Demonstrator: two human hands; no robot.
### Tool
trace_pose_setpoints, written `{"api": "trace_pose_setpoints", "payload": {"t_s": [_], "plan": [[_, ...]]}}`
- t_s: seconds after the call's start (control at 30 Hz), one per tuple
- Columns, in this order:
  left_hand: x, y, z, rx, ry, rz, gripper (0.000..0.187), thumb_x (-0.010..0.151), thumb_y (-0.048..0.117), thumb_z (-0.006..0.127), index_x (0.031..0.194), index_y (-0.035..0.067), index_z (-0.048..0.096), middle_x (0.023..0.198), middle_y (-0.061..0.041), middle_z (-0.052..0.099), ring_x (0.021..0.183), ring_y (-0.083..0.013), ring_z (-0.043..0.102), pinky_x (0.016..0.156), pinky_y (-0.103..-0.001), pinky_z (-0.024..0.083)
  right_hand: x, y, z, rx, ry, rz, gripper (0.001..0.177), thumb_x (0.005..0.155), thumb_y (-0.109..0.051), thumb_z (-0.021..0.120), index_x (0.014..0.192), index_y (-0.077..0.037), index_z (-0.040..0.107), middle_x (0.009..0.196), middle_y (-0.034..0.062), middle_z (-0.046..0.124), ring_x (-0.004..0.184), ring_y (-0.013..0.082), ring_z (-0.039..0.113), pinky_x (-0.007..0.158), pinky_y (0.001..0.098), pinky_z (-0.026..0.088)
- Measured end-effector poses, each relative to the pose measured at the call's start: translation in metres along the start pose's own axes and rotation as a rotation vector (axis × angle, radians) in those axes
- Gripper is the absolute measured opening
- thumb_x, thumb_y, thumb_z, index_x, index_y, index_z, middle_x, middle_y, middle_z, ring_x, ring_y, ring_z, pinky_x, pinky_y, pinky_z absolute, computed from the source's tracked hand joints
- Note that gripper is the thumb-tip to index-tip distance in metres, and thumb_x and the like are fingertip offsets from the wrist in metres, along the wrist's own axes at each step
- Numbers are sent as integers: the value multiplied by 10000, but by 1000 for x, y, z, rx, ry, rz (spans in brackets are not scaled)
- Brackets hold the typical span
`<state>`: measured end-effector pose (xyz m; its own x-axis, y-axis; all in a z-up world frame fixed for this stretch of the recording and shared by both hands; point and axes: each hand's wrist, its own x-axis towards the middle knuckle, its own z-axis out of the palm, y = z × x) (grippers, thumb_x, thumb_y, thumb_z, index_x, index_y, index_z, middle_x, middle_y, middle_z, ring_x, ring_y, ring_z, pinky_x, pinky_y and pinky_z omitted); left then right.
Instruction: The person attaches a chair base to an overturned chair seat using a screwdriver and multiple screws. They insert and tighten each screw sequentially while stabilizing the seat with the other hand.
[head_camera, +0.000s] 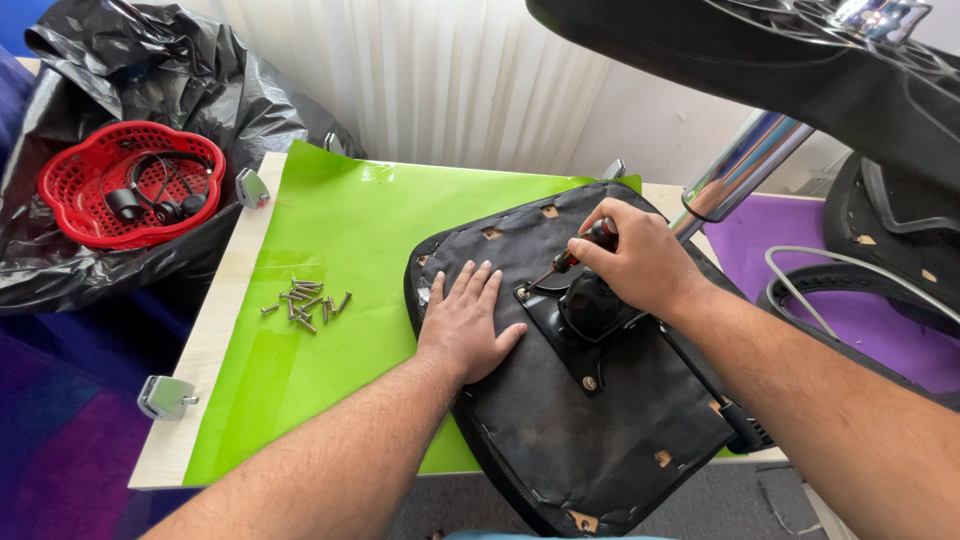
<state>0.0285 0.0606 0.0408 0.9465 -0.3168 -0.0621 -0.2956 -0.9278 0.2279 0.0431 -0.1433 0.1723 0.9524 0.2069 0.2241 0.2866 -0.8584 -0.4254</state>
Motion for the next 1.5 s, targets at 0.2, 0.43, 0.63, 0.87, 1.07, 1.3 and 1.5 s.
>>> {"api": "trace_pose_setpoints", "payload": {"t_s": [0.2,0.43,0.63,0.87,1.07,1.3,1.5], "plan": [[-4,1,-4,20,17,-44,863,948,668,409,1596,131,215,1684,-31,184,1562,-169,88,1253,-509,-41,21,14,3,-29,-89,61,296,875,-301,753,972,-27,694,806,160,726,767,265,703,702,397,535],[-6,0,-4,-43,52,-104,818,953,619,435,1583,130,254,1671,-11,224,1557,-180,111,1233,-586,-60,58,8,2,-6,-197,-65,344,969,-345,595,1131,-50,666,1090,168,725,1054,270,694,922,408,530],[-4,-1,0,-46,73,-95,816,952,612,444,1581,127,261,1667,-13,232,1554,-181,120,1234,-574,-45,62,-35,-16,-475,-471,-34,369,951,-389,626,1189,-110,667,1150,147,720,1102,304,681,973,444,517],[-4,-1,-1,-28,30,-105,802,966,612,419,1588,137,243,1673,-9,211,1557,-172,101,1242,-565,-52,72,-51,-13,-535,-475,-24,420,949,-425,657,1160,-65,703,1061,185,754,1037,319,724,946,446,553],[-4,-1,-2,-27,34,-101,798,969,608,412,1589,135,239,1673,-6,210,1557,-172,95,1240,-565,-42,75,-43,1,-573,-369,62,454,973,-448,668,1152,-41,761,1098,221,752,1068,344,718,992,433,545],[-4,-1,-3,-29,35,-97,792,969,603,417,1585,134,250,1669,-8,219,1556,-176,102,1241,-565,-36,68,-57,-19,-688,-591,40,418,942,-433,679,1172,-85,695,1085,156,750,1060,292,711,963,424,536],[-4,-2,-1,-48,77,-91,786,959,598,443,1571,133,283,1659,-10,246,1552,-178,121,1240,-564,-23,62,-70,-28,-674,-696,-199,295,928,-357,690,1069,-104,746,1012,96,774,1010,264,719,923,419,549]]}}
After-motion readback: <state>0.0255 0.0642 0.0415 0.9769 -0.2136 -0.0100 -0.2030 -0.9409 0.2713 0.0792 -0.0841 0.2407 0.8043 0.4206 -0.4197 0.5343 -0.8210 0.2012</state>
